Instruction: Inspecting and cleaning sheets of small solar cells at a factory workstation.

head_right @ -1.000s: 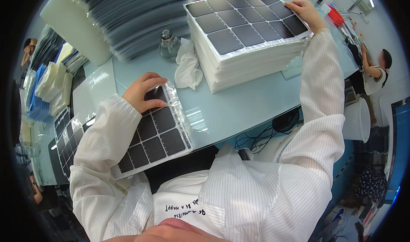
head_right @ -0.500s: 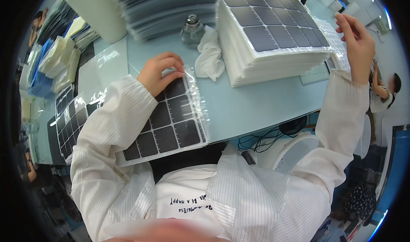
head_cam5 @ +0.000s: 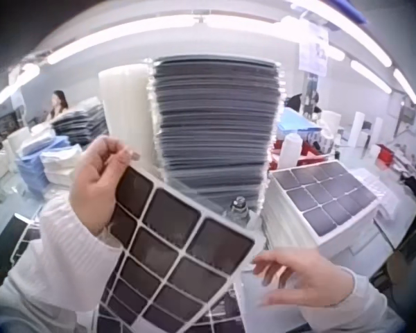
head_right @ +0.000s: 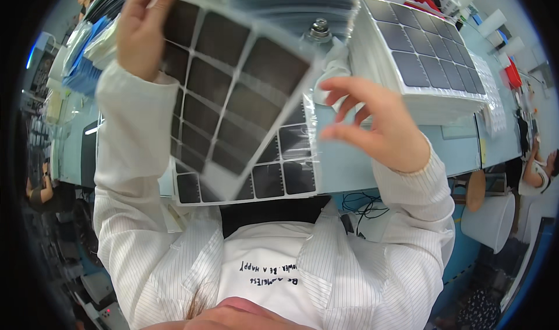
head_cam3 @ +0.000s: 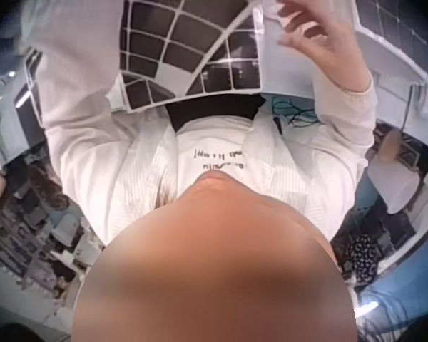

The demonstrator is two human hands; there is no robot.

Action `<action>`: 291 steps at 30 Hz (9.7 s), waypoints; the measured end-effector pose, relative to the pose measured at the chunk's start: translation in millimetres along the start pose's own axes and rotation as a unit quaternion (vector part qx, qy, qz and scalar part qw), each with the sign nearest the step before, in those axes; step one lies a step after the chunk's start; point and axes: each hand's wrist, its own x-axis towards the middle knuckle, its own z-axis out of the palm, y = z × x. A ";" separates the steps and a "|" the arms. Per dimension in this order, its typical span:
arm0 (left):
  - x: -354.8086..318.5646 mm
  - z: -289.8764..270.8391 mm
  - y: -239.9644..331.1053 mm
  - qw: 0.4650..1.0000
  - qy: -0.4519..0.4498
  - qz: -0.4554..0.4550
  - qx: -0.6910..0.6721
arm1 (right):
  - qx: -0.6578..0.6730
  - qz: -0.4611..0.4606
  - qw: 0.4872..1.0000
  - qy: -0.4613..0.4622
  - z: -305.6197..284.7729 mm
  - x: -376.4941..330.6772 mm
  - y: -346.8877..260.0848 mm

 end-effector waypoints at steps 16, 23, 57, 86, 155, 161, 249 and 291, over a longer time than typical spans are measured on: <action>-166.8 -125.1 -9.0 0.927 0.083 -0.336 -0.142 | 0.185 0.130 0.973 0.045 60.8 38.9 66.0; -177.4 -142.5 25.9 0.841 -0.257 -0.459 0.126 | -0.010 0.032 0.994 0.106 79.5 53.7 81.6; -123.9 63.3 -51.2 0.935 -0.284 0.157 0.141 | -0.116 -0.151 0.964 0.188 88.9 35.7 62.9; -164.4 -21.2 -1.4 0.897 -0.424 0.089 0.090 | 0.306 0.231 0.923 0.042 84.8 39.9 92.9; -189.1 -139.4 -37.5 0.922 -0.148 -0.119 0.336 | 0.245 0.277 0.923 -0.104 72.0 28.8 57.8; -191.1 -140.7 -34.3 0.930 -0.171 -0.152 0.287 | 0.201 0.281 0.911 -0.226 62.5 28.8 44.2; -175.9 -134.2 -52.8 0.897 -0.090 -0.414 -0.128 | 0.403 0.204 0.878 -0.156 37.5 18.5 66.9; -174.4 -122.9 -52.4 0.901 -0.075 -0.409 -0.124 | 0.409 0.219 0.876 -0.131 39.0 19.4 68.0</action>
